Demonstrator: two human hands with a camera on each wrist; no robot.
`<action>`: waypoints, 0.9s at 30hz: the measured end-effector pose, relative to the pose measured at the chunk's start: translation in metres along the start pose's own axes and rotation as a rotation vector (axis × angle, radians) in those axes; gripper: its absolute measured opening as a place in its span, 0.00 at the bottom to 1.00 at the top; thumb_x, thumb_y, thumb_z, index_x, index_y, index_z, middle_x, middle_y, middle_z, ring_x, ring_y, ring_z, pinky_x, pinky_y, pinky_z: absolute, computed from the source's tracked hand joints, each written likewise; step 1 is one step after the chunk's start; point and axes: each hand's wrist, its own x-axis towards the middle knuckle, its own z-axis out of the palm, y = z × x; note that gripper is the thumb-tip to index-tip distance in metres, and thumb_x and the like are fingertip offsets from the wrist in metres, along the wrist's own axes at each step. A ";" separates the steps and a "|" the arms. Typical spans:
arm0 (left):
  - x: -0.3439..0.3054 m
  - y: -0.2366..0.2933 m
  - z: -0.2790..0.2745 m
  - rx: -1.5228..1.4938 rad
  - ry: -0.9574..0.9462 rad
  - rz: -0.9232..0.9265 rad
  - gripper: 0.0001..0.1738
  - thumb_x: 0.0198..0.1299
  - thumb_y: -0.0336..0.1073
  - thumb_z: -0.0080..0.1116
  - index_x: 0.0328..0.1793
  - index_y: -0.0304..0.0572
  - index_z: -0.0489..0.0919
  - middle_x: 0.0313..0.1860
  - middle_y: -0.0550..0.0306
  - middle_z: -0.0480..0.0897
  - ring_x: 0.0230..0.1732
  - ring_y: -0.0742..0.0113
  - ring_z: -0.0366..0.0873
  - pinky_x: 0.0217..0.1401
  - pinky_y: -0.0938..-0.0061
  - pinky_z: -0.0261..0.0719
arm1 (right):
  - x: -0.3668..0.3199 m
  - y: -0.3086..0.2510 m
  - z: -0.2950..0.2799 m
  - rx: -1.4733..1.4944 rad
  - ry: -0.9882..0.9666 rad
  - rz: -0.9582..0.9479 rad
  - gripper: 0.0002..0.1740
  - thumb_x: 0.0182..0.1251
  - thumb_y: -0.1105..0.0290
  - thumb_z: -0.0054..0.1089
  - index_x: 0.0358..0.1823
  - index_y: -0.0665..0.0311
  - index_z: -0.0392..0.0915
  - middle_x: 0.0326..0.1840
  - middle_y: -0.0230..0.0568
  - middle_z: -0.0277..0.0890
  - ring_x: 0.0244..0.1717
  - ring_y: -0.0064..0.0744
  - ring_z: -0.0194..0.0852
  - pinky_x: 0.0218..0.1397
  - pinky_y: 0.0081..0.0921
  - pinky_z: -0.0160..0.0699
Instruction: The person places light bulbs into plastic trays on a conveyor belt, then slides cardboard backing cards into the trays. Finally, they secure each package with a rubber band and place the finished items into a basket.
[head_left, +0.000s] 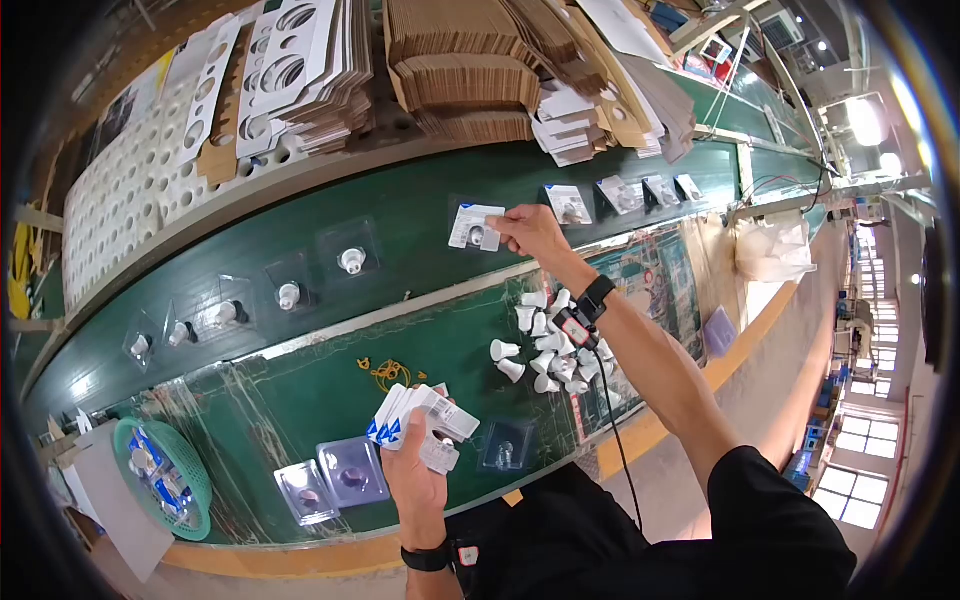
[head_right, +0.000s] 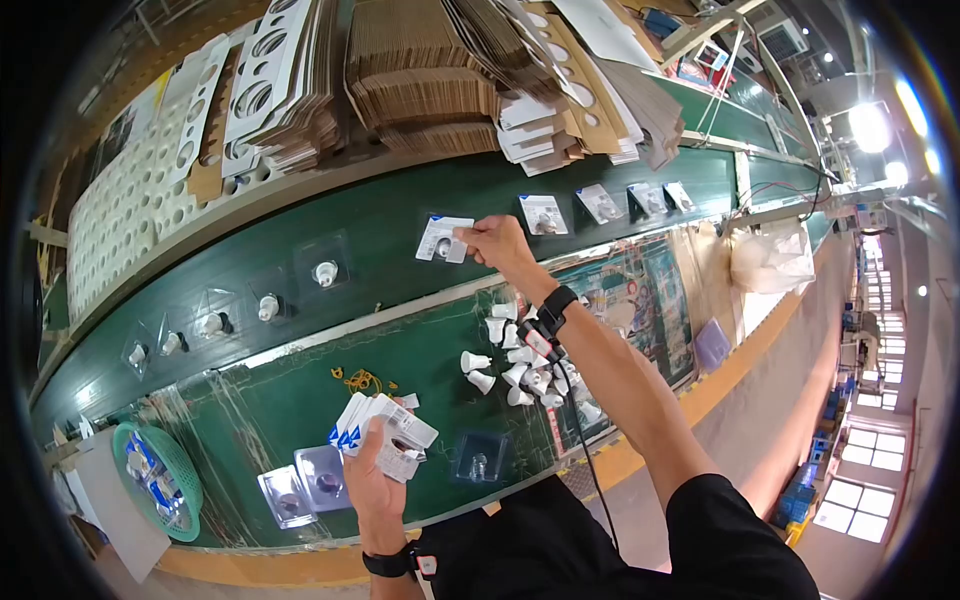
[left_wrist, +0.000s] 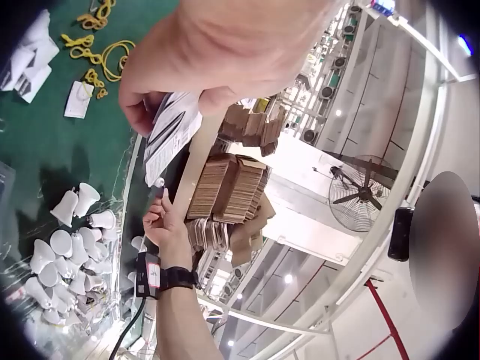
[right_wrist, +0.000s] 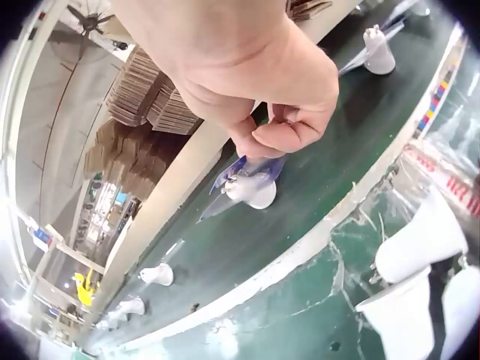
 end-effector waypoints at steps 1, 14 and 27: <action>0.003 0.001 0.000 -0.008 0.008 -0.005 0.24 0.74 0.31 0.63 0.72 0.30 0.73 0.62 0.43 0.84 0.62 0.49 0.85 0.67 0.58 0.83 | 0.005 0.001 0.001 -0.062 0.023 -0.039 0.22 0.68 0.55 0.76 0.38 0.72 0.86 0.26 0.35 0.83 0.23 0.21 0.78 0.26 0.22 0.75; 0.015 0.008 0.010 0.038 0.036 -0.027 0.26 0.71 0.30 0.67 0.72 0.32 0.74 0.60 0.46 0.85 0.61 0.56 0.84 0.65 0.63 0.83 | -0.090 -0.060 0.022 -0.354 -0.223 -0.412 0.17 0.68 0.55 0.74 0.44 0.62 0.86 0.30 0.42 0.86 0.31 0.37 0.86 0.37 0.36 0.82; 0.005 0.056 -0.008 0.035 0.025 0.076 0.28 0.76 0.39 0.62 0.76 0.37 0.71 0.64 0.46 0.84 0.60 0.53 0.85 0.65 0.60 0.80 | -0.113 -0.091 0.102 -0.036 -0.318 -0.189 0.14 0.73 0.62 0.70 0.39 0.69 0.85 0.25 0.32 0.79 0.24 0.20 0.71 0.26 0.24 0.68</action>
